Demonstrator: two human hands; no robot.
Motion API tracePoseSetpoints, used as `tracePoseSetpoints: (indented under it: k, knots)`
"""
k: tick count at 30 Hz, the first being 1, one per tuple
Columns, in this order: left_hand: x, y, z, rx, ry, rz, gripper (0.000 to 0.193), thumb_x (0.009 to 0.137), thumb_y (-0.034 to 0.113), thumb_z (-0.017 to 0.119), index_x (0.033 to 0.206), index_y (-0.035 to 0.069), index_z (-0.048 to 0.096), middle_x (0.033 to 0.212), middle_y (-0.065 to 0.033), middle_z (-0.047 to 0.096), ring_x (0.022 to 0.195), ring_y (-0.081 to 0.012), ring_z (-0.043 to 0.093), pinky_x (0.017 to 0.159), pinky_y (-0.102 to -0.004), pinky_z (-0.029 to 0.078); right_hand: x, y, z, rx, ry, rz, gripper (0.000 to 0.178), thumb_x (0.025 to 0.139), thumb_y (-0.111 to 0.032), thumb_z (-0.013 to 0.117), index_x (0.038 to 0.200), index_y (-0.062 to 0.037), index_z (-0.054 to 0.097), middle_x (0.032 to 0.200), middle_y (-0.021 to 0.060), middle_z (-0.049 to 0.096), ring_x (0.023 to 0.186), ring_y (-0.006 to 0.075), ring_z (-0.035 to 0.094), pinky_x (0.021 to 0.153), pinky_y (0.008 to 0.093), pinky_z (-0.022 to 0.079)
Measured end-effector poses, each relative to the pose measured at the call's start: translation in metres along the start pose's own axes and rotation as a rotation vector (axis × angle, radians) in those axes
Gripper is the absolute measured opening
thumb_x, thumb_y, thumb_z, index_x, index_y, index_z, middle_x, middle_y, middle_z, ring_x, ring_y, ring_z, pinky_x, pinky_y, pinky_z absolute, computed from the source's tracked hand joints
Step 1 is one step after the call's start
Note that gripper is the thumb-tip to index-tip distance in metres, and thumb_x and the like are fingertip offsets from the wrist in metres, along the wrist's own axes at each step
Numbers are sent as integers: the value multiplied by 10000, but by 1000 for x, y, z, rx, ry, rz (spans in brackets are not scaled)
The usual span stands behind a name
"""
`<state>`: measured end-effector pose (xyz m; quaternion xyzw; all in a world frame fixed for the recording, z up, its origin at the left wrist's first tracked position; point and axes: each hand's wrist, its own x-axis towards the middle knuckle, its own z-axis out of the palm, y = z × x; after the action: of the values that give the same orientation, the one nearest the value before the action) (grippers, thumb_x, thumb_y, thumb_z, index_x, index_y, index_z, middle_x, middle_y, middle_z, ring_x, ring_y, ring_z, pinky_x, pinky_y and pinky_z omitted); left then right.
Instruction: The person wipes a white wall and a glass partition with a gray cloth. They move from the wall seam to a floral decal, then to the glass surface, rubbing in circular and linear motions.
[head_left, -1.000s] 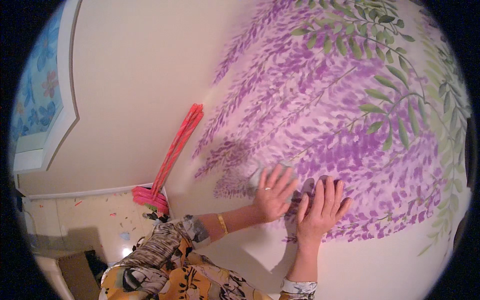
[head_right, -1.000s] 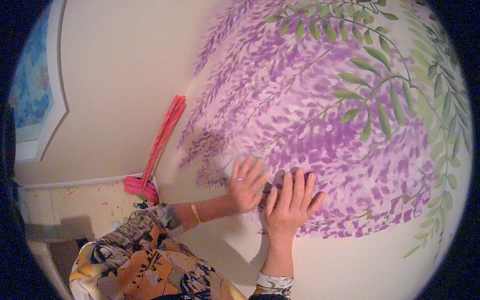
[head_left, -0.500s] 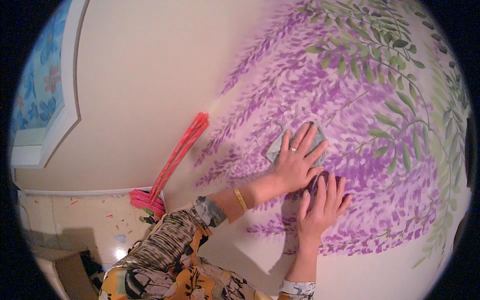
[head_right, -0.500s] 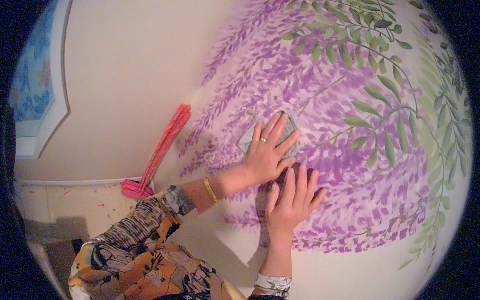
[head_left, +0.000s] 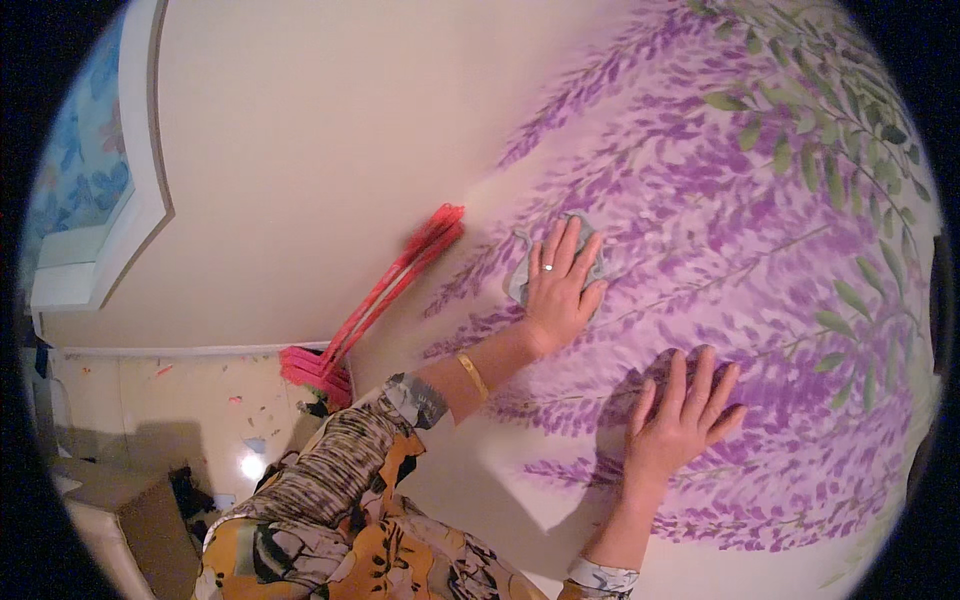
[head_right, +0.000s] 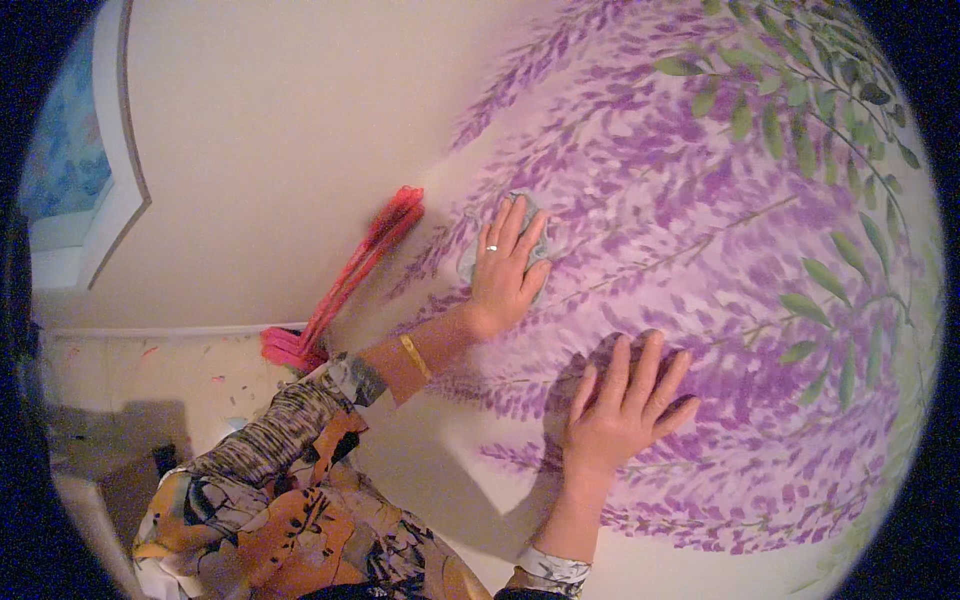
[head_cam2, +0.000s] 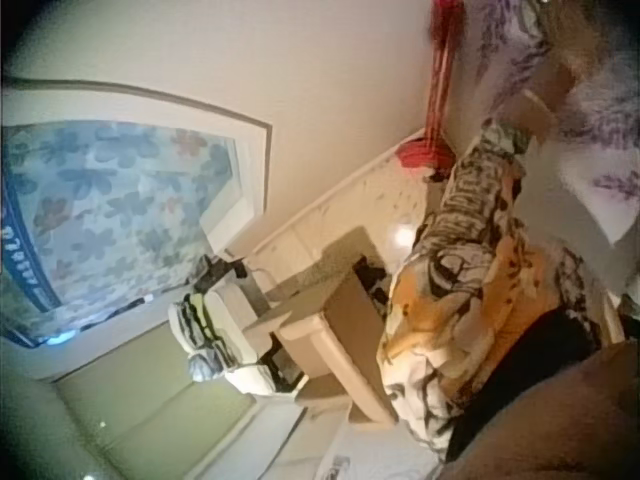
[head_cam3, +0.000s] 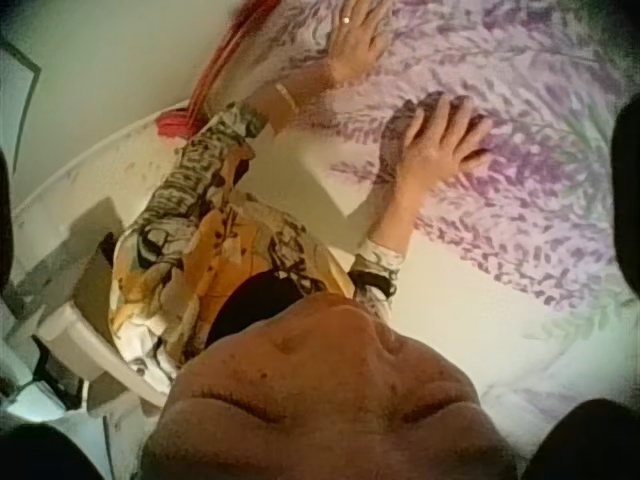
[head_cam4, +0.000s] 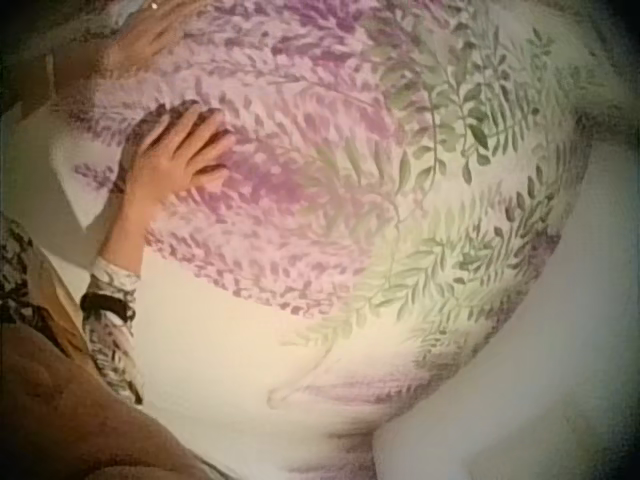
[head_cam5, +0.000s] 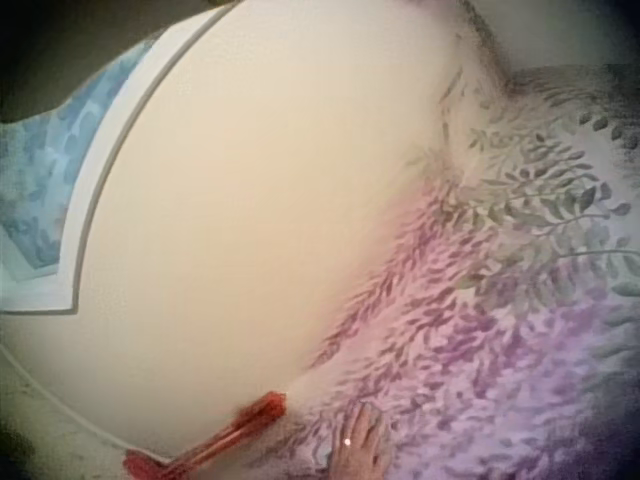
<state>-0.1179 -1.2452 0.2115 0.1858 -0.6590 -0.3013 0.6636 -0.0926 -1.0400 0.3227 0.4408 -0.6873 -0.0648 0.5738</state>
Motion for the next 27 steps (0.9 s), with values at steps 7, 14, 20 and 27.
tracePoseSetpoints:
  k: [7, 14, 20, 27]
  knots:
    - [-38, -77, 6, 30, 109, -136, 652, 931, 219, 572, 1524, 81, 337, 1563, -243, 288, 1424, -435, 292, 1162, -557, 201, -2, -12, 12, -5, -17, -9, 387, 926, -316, 617, 1281, -162, 635, 1532, 119, 431, 1454, 396, 313, 1186, 597, 82]
    - [-137, -153, 29, 168, 38, -415, 600, 963, 229, 510, 1511, 56, 336, 1560, -279, 260, 1433, -449, 266, 1182, -514, 222, -4, -22, 18, -63, -66, -10, 409, 914, -298, 628, 1308, -188, 626, 1544, 129, 412, 1453, 410, 307, 1183, 600, 88]
    - [-242, -192, 44, 368, -49, -520, 579, 998, 249, 446, 1524, 52, 306, 1564, -282, 248, 1430, -491, 235, 1176, -566, 197, 0, -27, 18, -17, -42, -59, 399, 914, -265, 622, 1303, -178, 630, 1537, 129, 424, 1449, 391, 326, 1183, 590, 111]
    - [-208, -37, 23, 281, -312, -507, 640, 965, 290, 522, 1508, 15, 326, 1572, -286, 227, 1436, -524, 188, 1163, -624, 146, -11, -21, 15, 35, -59, -65, 379, 897, -218, 632, 1267, -137, 647, 1491, 104, 490, 1431, 365, 369, 1182, 579, 140]
